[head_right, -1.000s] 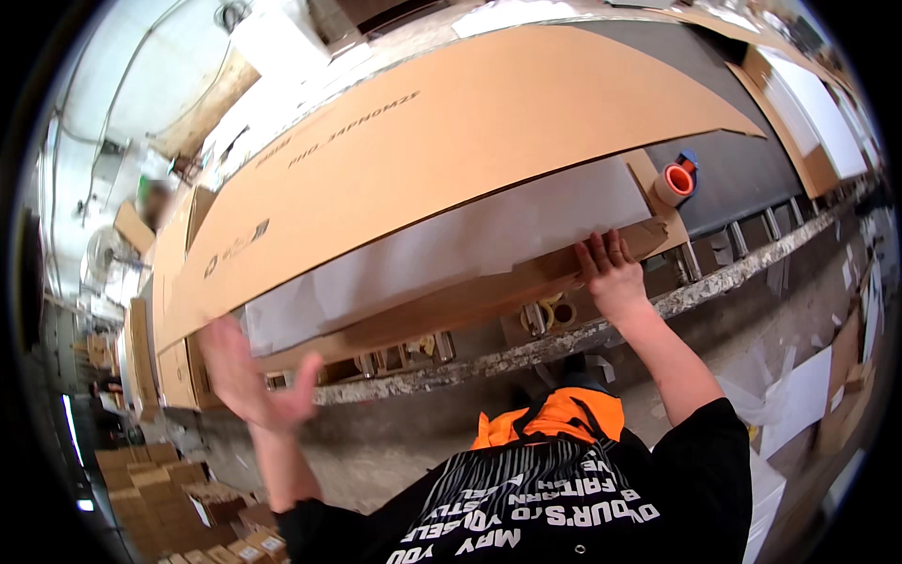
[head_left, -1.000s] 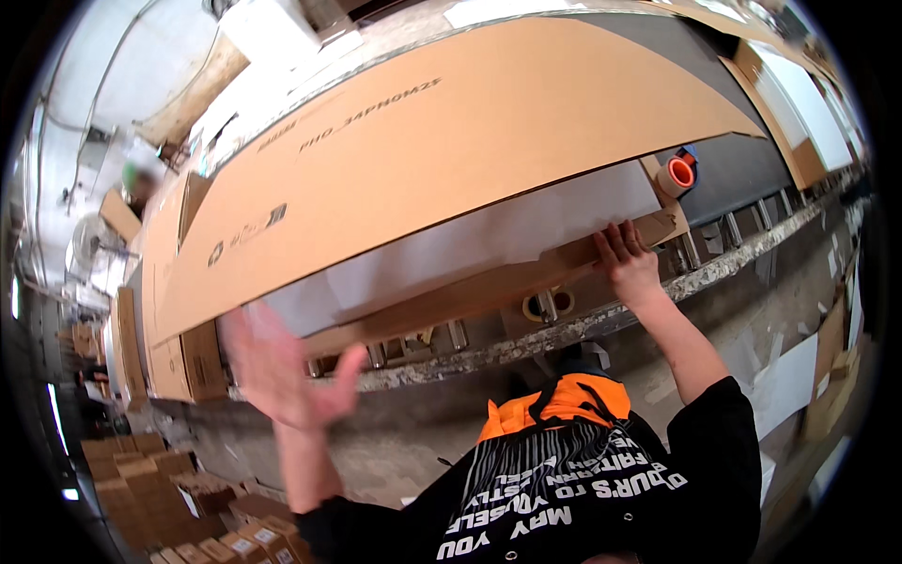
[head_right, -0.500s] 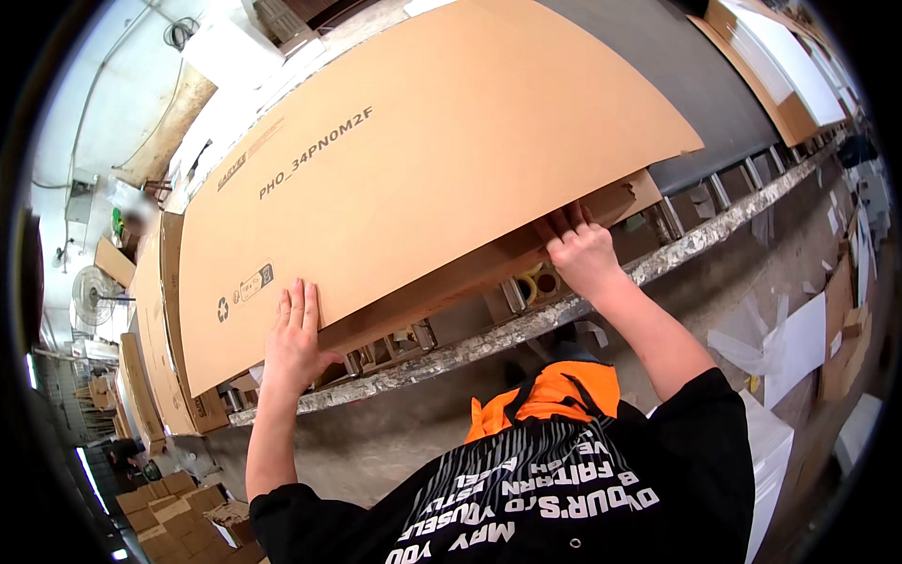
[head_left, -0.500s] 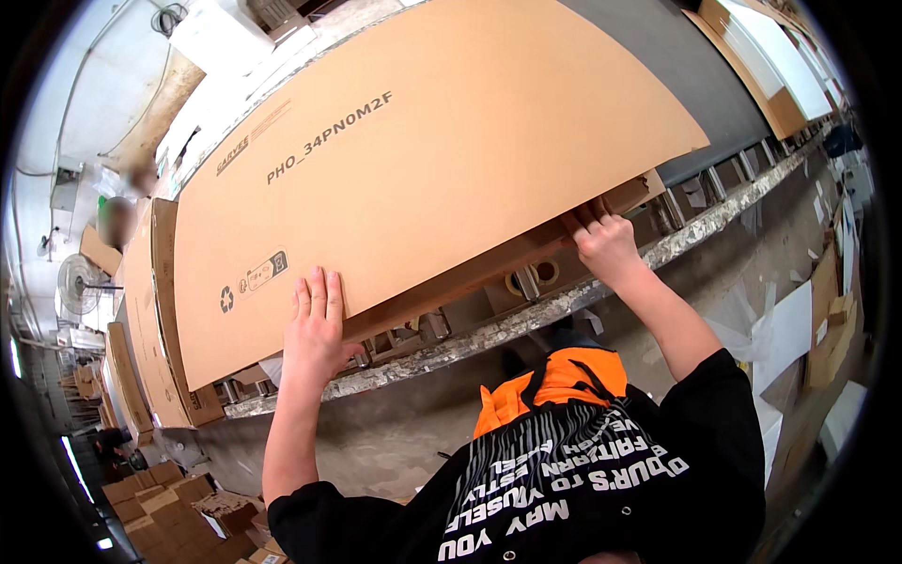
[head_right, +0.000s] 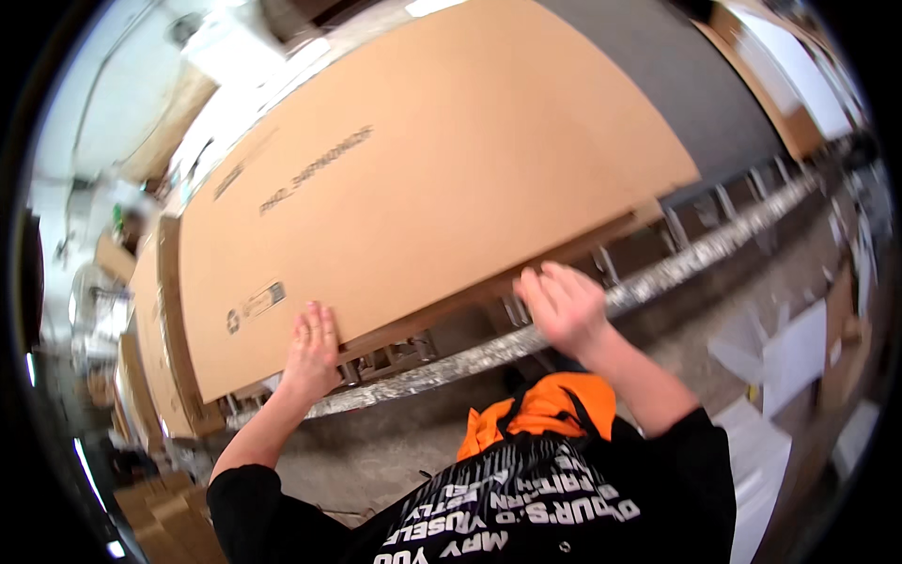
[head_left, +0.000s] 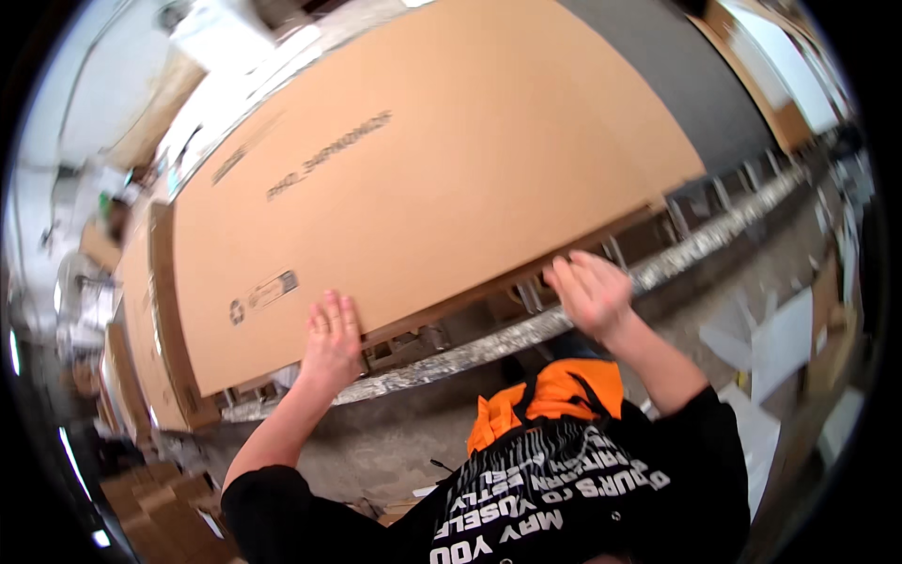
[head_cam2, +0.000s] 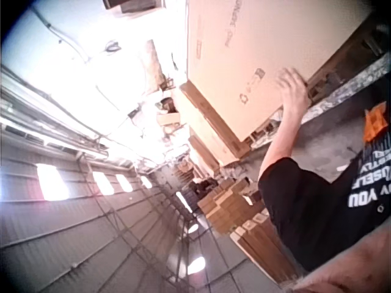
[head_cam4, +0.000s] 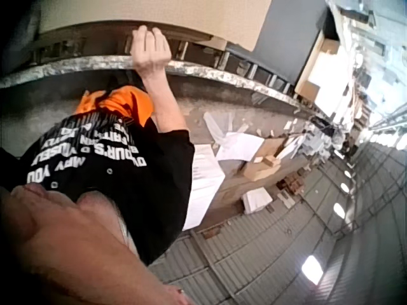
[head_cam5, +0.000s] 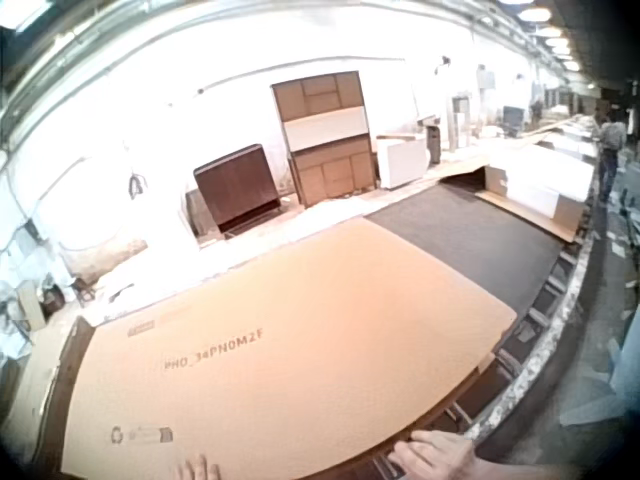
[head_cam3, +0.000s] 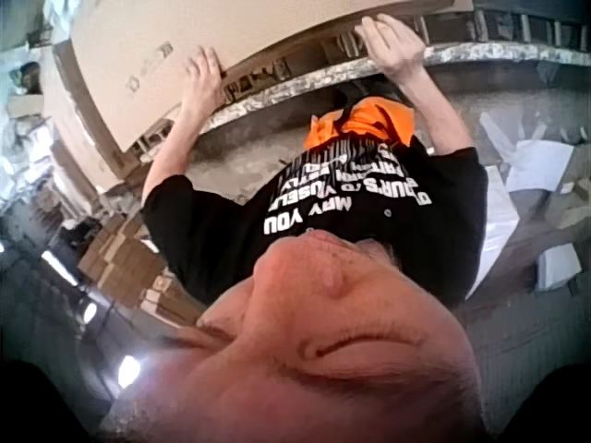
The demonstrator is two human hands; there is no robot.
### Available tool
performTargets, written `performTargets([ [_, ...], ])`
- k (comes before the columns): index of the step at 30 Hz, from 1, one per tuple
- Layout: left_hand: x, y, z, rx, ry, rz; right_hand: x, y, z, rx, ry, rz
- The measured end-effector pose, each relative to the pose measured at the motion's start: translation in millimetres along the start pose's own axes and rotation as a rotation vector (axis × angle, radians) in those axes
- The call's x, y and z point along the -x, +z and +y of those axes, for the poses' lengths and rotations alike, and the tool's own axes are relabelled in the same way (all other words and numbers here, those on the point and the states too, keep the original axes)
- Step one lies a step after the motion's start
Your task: The person places large white furniture panels into cardboard boxes on a conveyor belt, folds the box flaps over them, and seals the boxes using a tape dispenser.
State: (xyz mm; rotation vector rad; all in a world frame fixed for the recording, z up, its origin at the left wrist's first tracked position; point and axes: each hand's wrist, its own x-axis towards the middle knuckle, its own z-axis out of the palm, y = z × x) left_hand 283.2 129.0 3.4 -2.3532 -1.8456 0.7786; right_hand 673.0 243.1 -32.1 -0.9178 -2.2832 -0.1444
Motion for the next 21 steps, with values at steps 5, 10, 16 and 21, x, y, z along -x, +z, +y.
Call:
performTargets([
  [5,-24.3,-37.9,6.4,-0.076,0.055,0.06,-5.8,6.5,38.6,0.078,0.111,-0.239],
  [10,-45.1,-25.5,19.4,0.049,0.146,0.151,-8.1,14.7,35.3,0.074,0.015,-0.182],
  [16,-81.1,-109.5,25.4,-0.162,0.214,-0.551,-31.3,46.1,27.3,-0.055,0.19,0.323],
  [21,-209.0,-140.9,-54.2,0.681,0.308,-0.627,-27.9,63.5,10.9,-0.131,0.331,0.454],
])
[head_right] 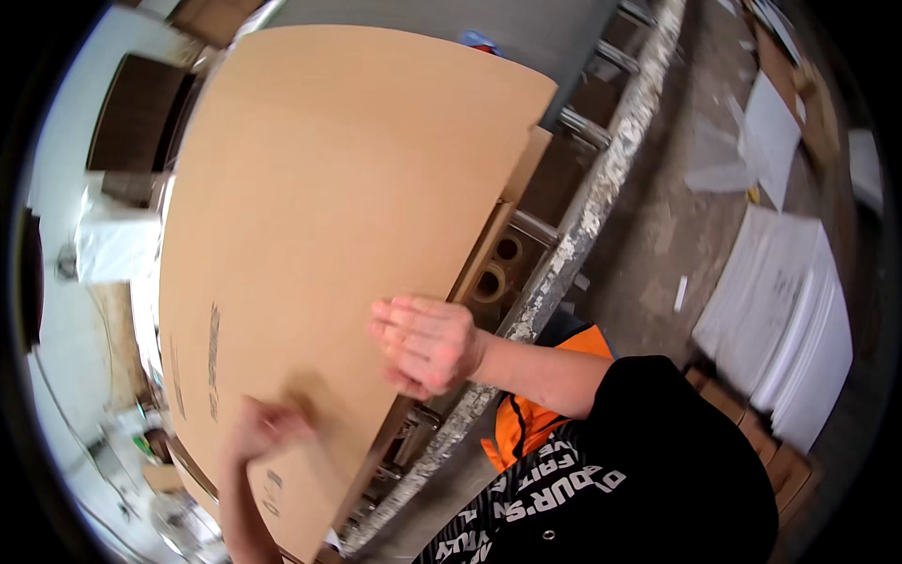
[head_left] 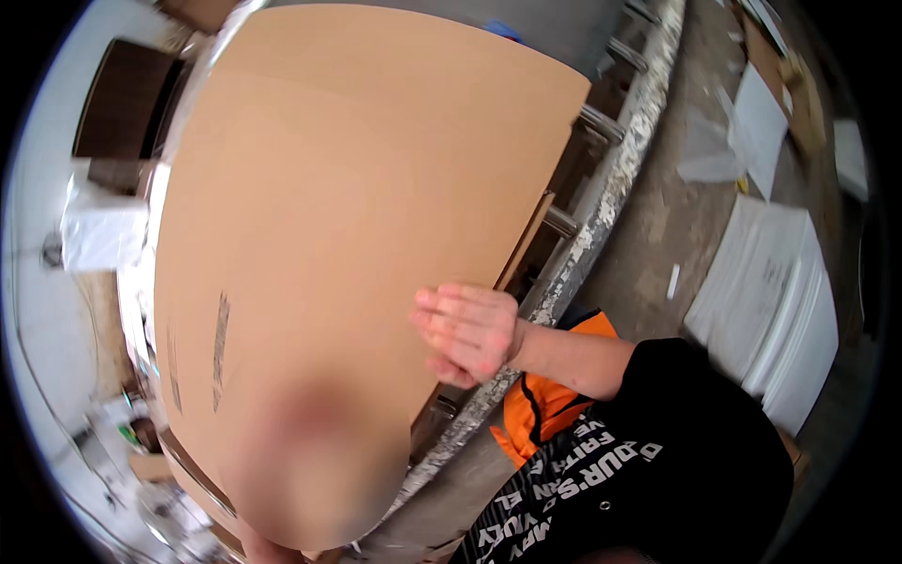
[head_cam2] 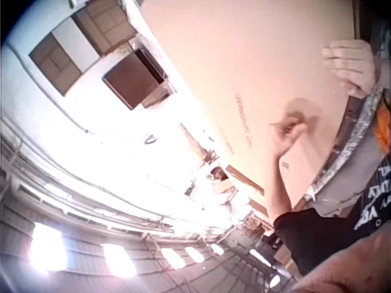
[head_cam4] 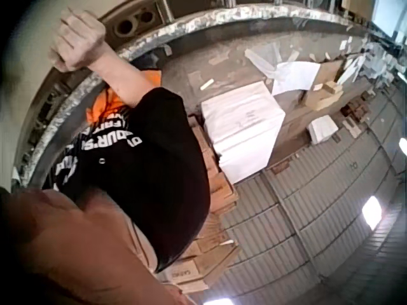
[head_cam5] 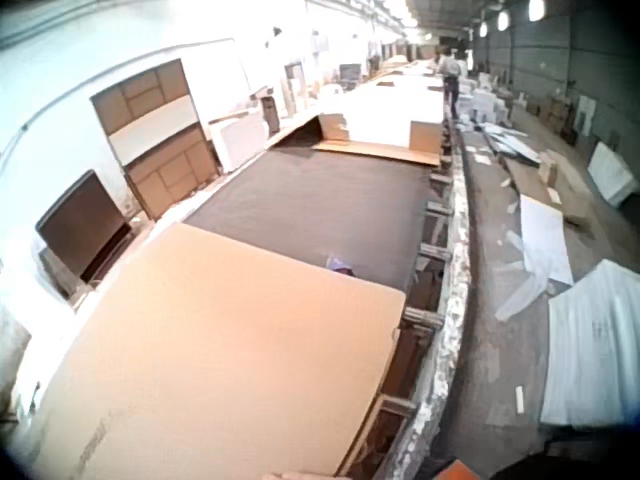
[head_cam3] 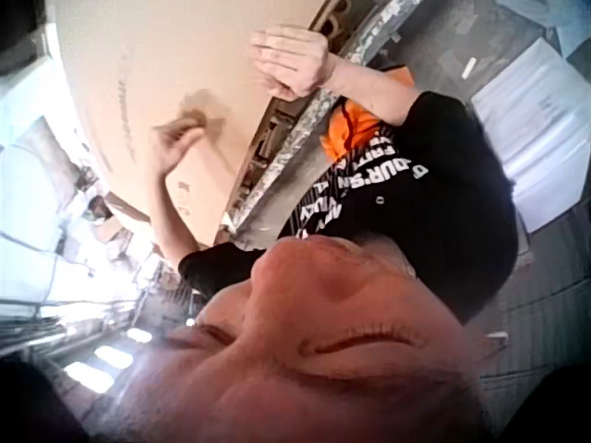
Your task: The person places large white furniture panels into cardboard boxes on a conveyor belt, folds the box flaps over them, and seals the boxes using a tape dispenser.
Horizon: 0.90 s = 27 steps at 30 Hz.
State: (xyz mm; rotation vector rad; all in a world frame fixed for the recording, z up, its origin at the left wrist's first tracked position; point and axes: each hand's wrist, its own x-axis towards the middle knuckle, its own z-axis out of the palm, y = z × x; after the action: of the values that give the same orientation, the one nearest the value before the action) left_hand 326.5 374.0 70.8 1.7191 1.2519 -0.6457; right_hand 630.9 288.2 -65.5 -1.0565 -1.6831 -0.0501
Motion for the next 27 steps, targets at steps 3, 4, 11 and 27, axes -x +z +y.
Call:
performTargets([
  [3,-107.1,-111.2,-76.0,0.019,0.325,0.985,5.0,1.7,-9.2,0.002,0.04,0.021],
  [4,-147.3,-151.6,-77.4,-0.121,0.154,1.074,8.3,2.6,-7.7,0.014,0.059,0.032],
  [11,-278.9,-334.0,-202.2,0.58,0.254,0.55,10.3,10.2,-18.8,0.034,0.08,0.078],
  [27,-167.6,-101.3,-33.2,-0.391,0.565,0.935,22.8,23.7,-29.9,-0.07,0.079,0.27],
])
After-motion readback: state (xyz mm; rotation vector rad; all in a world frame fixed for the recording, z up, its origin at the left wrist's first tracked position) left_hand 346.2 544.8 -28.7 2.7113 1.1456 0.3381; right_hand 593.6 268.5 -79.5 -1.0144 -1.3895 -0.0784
